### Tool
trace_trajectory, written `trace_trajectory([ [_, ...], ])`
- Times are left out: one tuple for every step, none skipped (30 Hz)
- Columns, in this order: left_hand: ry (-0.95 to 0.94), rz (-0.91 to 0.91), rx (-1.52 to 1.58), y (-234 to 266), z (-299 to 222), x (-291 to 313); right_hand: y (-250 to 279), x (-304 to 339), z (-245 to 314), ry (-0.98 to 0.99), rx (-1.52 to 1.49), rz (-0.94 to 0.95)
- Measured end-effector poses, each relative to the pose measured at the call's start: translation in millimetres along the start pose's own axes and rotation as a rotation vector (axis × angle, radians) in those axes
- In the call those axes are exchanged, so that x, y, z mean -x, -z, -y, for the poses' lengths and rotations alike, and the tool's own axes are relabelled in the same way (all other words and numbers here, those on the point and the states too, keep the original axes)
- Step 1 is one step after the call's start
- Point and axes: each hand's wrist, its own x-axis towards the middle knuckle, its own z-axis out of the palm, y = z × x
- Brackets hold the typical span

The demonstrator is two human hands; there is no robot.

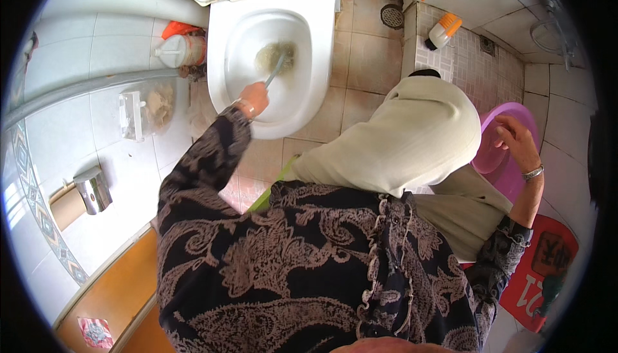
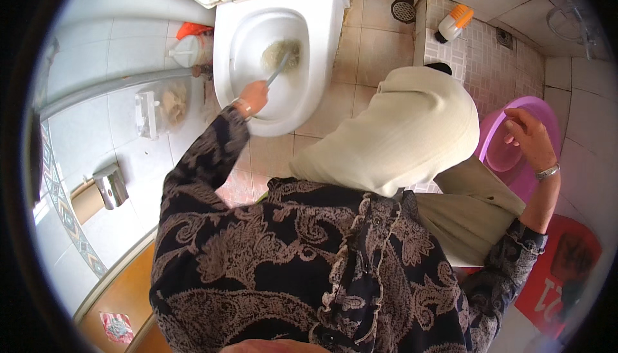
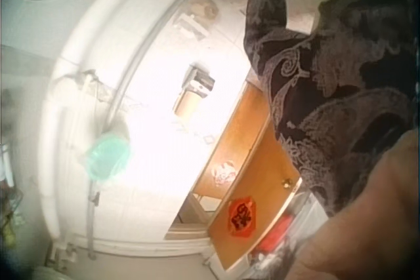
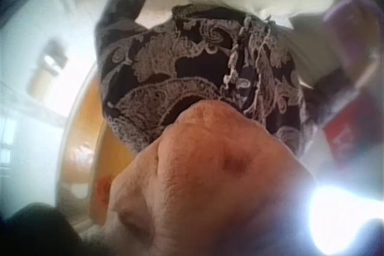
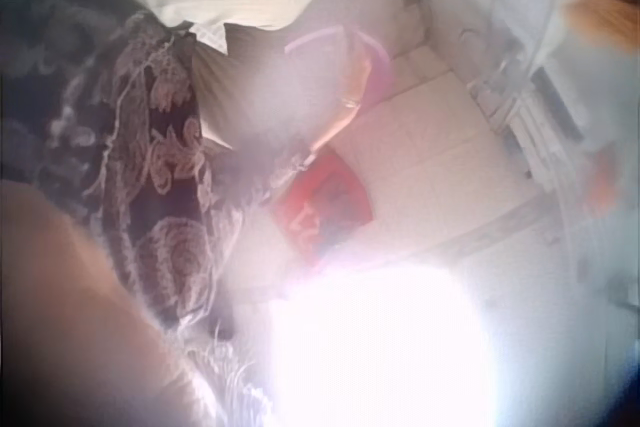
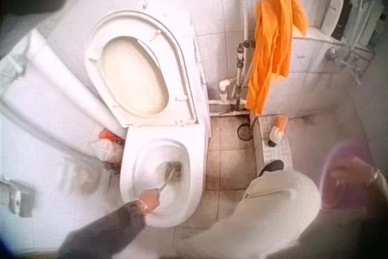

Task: The person scrubs the inside of a toilet bowl with a brush while sitting on a small stool. They pour water from a pink basin into the bowl multiple times and later add a green cleaning liquid from a bottle.

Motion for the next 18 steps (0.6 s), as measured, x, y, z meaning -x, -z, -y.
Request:
trace_trajectory([
  [-0.068, -0.018, 0.112, 20.7, -3.0, 20.6, 0.5, 1.2, -4.4, -0.002, -0.004, 0.005],
  [-0.061, 0.038, 0.164, 35.3, -4.1, 28.7, 0.6, 2.8, -9.3, -0.006, -0.007, 0.008],
  [0.019, 0.061, 0.213, 44.4, -0.4, 58.8, -0.8, -15.4, -12.4, 0.055, -0.008, 0.057],
  [0.027, 0.028, 0.207, 40.1, 1.3, 55.8, -0.2, -16.4, -9.1, 0.033, 0.01, 0.063],
  [0.034, -0.004, 0.201, 29.1, 2.0, 47.1, 0.3, -15.9, -5.9, 0.011, 0.028, 0.068],
  [0.029, -0.03, 0.195, 17.6, -1.0, 34.0, 0.7, -11.8, -4.6, -0.023, 0.044, 0.065],
  [0.07, -0.051, 0.215, 6.7, -7.2, 22.5, -0.8, -10.3, -3.9, -0.008, 0.011, 0.064],
  [0.112, -0.07, 0.235, -3.9, -14.7, 11.0, -3.0, -9.7, -3.5, 0.008, -0.021, 0.063],
  [0.168, -0.09, 0.264, -9.6, -22.9, 10.7, -3.3, -12.2, -1.8, 0.029, -0.044, 0.075],
  [0.177, -0.12, 0.26, -11.2, -24.2, 16.8, -3.2, -12.0, 2.1, 0.03, -0.038, 0.076],
  [0.13, -0.12, 0.283, -10.4, -18.7, 30.5, -4.0, -10.7, 7.1, 0.031, -0.031, 0.08],
  [0.082, -0.128, 0.301, -5.2, -5.1, 48.0, -3.6, -13.2, 12.8, 0.038, -0.028, 0.08],
  [0.019, -0.126, 0.31, 0.5, -0.4, 61.1, -2.1, -15.5, 9.9, 0.048, -0.017, 0.092],
  [-0.016, -0.16, 0.307, 10.4, -10.1, 75.6, 1.2, -13.1, 1.3, 0.039, -0.014, 0.098],
  [-0.047, -0.202, 0.298, 19.8, -21.0, 93.2, 0.6, -12.7, -7.8, 0.043, -0.015, 0.104],
  [-0.048, -0.223, 0.313, 23.7, -36.9, 107.4, -0.6, -11.9, -8.2, 0.024, -0.034, 0.109],
  [-0.047, -0.247, 0.333, 23.0, -57.8, 117.6, -2.5, -12.3, -5.3, 0.007, -0.048, 0.115],
  [-0.038, -0.272, 0.343, 22.3, -72.8, 122.2, -4.7, -14.8, -4.5, -0.003, -0.068, 0.128],
])
